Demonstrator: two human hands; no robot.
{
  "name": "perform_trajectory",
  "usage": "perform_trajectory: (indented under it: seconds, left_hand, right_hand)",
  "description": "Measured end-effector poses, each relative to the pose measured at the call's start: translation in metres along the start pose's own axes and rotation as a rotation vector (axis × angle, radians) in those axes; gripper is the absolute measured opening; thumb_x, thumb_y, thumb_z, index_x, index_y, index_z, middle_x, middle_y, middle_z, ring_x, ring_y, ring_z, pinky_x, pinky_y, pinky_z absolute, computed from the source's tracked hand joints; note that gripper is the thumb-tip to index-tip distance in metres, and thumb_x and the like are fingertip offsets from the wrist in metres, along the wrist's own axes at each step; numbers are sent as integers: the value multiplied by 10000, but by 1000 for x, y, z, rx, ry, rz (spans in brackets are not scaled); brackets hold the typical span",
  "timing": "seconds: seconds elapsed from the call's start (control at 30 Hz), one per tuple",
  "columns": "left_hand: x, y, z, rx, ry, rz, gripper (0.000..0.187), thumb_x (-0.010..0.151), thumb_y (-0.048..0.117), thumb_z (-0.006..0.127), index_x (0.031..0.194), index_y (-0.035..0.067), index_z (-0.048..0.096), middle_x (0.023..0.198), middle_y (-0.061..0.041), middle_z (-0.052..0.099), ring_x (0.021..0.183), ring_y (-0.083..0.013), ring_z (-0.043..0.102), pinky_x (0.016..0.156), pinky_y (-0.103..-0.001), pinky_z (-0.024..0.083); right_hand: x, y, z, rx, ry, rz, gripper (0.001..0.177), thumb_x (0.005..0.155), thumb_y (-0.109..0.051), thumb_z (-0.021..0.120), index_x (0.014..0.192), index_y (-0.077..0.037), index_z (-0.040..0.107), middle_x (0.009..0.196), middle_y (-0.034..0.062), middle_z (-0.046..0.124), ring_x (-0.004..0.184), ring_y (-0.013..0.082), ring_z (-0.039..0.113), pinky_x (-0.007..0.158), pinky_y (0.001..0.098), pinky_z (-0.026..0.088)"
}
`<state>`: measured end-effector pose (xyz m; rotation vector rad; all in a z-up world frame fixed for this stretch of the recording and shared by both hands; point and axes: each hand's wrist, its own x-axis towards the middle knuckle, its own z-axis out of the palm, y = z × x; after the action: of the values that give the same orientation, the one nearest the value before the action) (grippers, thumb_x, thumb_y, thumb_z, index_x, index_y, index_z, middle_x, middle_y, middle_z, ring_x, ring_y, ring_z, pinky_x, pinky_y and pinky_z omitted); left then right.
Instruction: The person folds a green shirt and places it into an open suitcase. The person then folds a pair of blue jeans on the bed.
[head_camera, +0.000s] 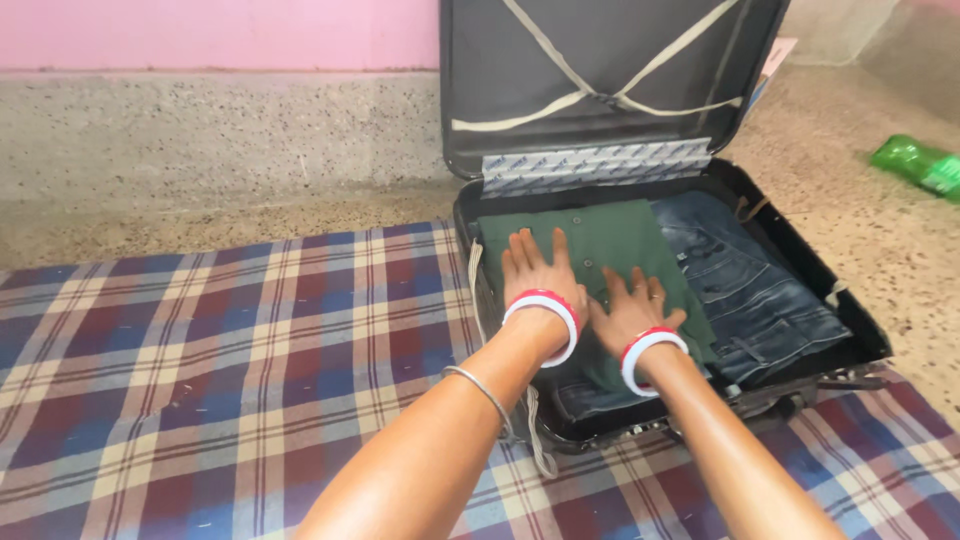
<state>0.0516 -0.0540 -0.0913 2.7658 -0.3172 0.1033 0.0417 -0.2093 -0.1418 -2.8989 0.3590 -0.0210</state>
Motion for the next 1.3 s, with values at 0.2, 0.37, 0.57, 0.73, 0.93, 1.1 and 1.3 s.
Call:
perform_trajectory:
  seconds: [0.2, 0.37, 0.57, 0.73, 0.93, 1.1, 1.3]
  left_hand:
    - [-28, -14, -51, 57, 15, -5, 898, 897, 409, 612, 1612, 89, 173, 1624, -372, 103, 1537, -488, 62, 1223, -577, 60]
    - [-59, -35, -88, 13, 35, -25, 891, 909, 459, 592, 1609, 77, 194, 1622, -383, 104, 1540, -487, 48, 1223, -578, 42]
    - [-83, -62, -161, 12, 66, -44, 877, 920, 501, 552, 1610, 106, 183, 1624, -356, 114, 1542, -460, 53, 1224, -581, 31]
    - [-113, -98, -232, 87, 84, -23, 870, 944, 510, 536, 1624, 111, 168, 1624, -360, 130, 1546, -474, 60, 1223, -610, 17]
    - [-147, -151, -314, 201, 28, -112, 897, 945, 563, 524, 1631, 160, 109, 1639, -334, 98, 1551, -468, 31, 1215, -632, -1]
    - [-185, -206, -371, 251, 21, -168, 902, 961, 601, 496, 1636, 154, 97, 1636, -349, 102, 1548, -476, 37, 1217, -638, 7]
    - [-236, -281, -422, 255, 12, -244, 900, 949, 591, 521, 1636, 190, 99, 1635, -352, 98, 1548, -483, 33, 1214, -654, -7]
  right_hand:
    - [-42, -59, -34, -68, 62, -51, 588, 987, -488, 465, 1539, -302, 389, 1677, 159, 200, 1552, 380, 140, 1121, 708, 172]
    - [-72, -95, -66, -142, 59, -111, 612, 971, -487, 466, 1540, -281, 375, 1672, 172, 176, 1542, 380, 126, 1108, 699, 161]
    - [-103, -149, -126, -148, 139, -194, 627, 970, -515, 459, 1538, -264, 384, 1662, 173, 208, 1541, 364, 160, 1137, 672, 154]
    - [-133, -212, -164, -95, 135, -268, 601, 985, -517, 434, 1534, -276, 386, 1659, 174, 218, 1533, 368, 174, 1133, 677, 166]
    - [-174, -300, -190, -37, 115, -396, 559, 1007, -499, 398, 1528, -301, 376, 1655, 184, 213, 1541, 365, 169, 1134, 663, 179]
    - [-208, -376, -206, -69, 129, -507, 539, 1021, -495, 364, 1526, -306, 372, 1651, 175, 225, 1543, 350, 166, 1137, 662, 178]
    - [-249, -471, -208, -138, 87, -627, 557, 1004, -498, 383, 1525, -298, 366, 1659, 127, 234, 1543, 331, 176, 1134, 669, 196]
